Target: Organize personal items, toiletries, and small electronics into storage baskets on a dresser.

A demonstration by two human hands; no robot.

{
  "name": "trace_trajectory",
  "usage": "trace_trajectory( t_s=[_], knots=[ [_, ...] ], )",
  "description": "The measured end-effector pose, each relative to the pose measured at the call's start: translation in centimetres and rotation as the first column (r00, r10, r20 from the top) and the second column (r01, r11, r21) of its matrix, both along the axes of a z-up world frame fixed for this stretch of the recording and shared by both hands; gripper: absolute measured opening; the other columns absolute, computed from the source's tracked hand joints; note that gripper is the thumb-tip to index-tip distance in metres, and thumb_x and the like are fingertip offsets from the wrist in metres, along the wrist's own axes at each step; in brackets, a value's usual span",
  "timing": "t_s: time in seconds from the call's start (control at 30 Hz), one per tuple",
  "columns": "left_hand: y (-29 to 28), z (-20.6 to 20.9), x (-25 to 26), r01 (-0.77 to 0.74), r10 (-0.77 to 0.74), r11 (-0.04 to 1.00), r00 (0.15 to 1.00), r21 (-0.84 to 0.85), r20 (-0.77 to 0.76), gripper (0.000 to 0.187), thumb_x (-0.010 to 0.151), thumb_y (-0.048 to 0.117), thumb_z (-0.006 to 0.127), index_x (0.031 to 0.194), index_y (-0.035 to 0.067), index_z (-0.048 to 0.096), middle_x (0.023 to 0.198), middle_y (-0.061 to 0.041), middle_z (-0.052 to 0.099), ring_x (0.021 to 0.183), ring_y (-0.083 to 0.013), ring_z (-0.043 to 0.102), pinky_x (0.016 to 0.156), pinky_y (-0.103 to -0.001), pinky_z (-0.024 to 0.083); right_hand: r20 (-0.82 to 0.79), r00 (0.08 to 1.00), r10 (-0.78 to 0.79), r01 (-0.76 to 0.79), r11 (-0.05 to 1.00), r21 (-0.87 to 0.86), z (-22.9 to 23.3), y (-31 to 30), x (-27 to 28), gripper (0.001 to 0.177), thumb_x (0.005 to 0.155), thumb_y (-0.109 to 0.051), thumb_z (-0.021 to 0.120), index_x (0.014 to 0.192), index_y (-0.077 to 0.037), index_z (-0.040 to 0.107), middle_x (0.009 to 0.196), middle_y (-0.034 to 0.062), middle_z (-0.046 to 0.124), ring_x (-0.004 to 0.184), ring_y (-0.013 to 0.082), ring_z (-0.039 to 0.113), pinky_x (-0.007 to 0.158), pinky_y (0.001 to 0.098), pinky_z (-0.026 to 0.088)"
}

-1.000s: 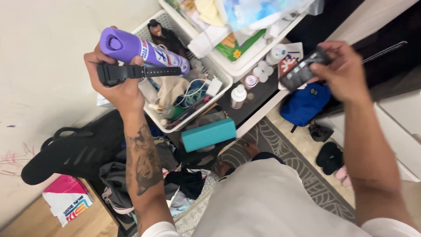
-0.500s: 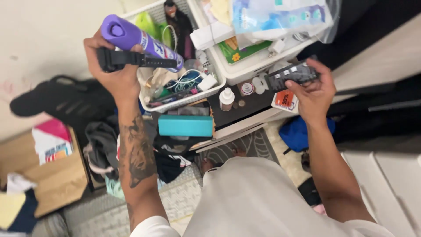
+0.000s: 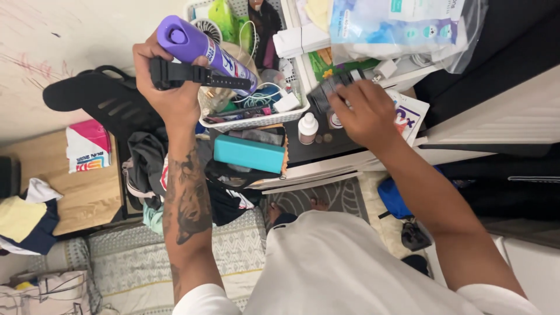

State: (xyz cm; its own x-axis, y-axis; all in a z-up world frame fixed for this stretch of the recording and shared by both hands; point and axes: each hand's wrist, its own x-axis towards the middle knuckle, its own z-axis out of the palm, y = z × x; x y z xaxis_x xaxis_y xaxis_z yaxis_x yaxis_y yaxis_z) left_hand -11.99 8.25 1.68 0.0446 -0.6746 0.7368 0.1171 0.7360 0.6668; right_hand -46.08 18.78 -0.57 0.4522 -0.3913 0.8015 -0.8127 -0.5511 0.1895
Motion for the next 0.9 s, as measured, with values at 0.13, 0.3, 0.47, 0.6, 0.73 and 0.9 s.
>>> trace_trajectory(
  t_s=[0.13,0.3,0.47,0.6,0.73,0.9],
  knots=[
    [-0.4,0.2,0.8,0.018,-0.018,1.000,1.000,0.000,0.016,0.050,0.095,-0.002,0.090,0.111,0.007,0.043,0.129,-0.012,0.061,0.115,-0.0139,0.058,0.107,-0.029,0.046,-0.096,0.968,-0.233,0.246,0.955,0.164,-1.8,-3.0,1.1,0.006,0.098,-0.010,0.077,0.102,-0.006,0.075,0.102,0.0051,0.067,0.098,0.0258,0.063,0.079,0.0395,0.054],
    [-1.9,0.9,1.7,0.064,-0.064,0.998,0.998,-0.008,0.023,0.049,0.094,-0.003,0.088,0.111,0.007,0.043,0.129,-0.012,0.060,0.117,-0.0143,0.058,0.110,-0.030,0.046,-0.121,0.930,-0.348,0.369,0.865,0.340,-1.2,-3.7,1.4,0.033,0.096,-0.031,0.075,0.111,-0.002,0.073,0.114,0.0116,0.067,0.109,0.0321,0.063,0.088,0.0443,0.053],
    [-3.7,0.6,2.7,0.139,-0.138,0.990,0.990,-0.014,0.021,0.049,0.094,-0.005,0.088,0.111,0.007,0.043,0.129,-0.012,0.061,0.118,-0.0149,0.058,0.108,-0.030,0.046,-0.136,0.911,-0.390,0.413,0.857,0.308,-0.7,-2.6,2.2,0.036,0.101,-0.034,0.074,0.114,0.000,0.071,0.121,0.0140,0.066,0.118,0.0346,0.062,0.104,0.0467,0.051],
    [-5.0,0.9,3.1,0.188,-0.188,0.982,0.982,-0.009,0.030,0.049,0.092,-0.007,0.087,0.110,0.007,0.044,0.136,-0.015,0.060,0.122,-0.0164,0.058,0.111,-0.030,0.047,0.056,0.930,-0.362,0.331,0.897,0.293,0.8,-0.6,4.2,0.021,0.102,-0.019,0.082,0.111,-0.002,0.072,0.108,0.0134,0.072,0.096,0.0332,0.069,0.086,0.0426,0.055],
    [-6.2,1.2,2.6,0.256,-0.255,0.967,0.965,-0.002,0.061,0.048,0.089,-0.007,0.087,0.109,0.006,0.046,0.136,-0.015,0.061,0.120,-0.0163,0.060,0.108,-0.030,0.049,0.421,0.900,-0.110,-0.059,0.927,0.370,3.4,-0.4,7.6,0.027,0.098,-0.007,0.089,0.118,-0.005,0.071,0.103,0.0108,0.075,0.090,0.0245,0.076,0.077,0.0324,0.059],
    [-6.0,3.8,0.0,0.206,-0.215,0.977,0.946,0.062,0.243,0.043,0.082,-0.001,0.090,0.100,0.004,0.052,0.106,-0.012,0.061,0.095,-0.0154,0.061,0.087,-0.029,0.051,0.497,0.862,0.097,-0.344,0.832,0.435,7.0,-6.9,12.7,0.088,0.081,-0.013,0.098,0.150,0.000,0.044,0.132,0.0157,0.067,0.123,0.0245,0.067,0.102,0.0380,0.056]
  ],
)
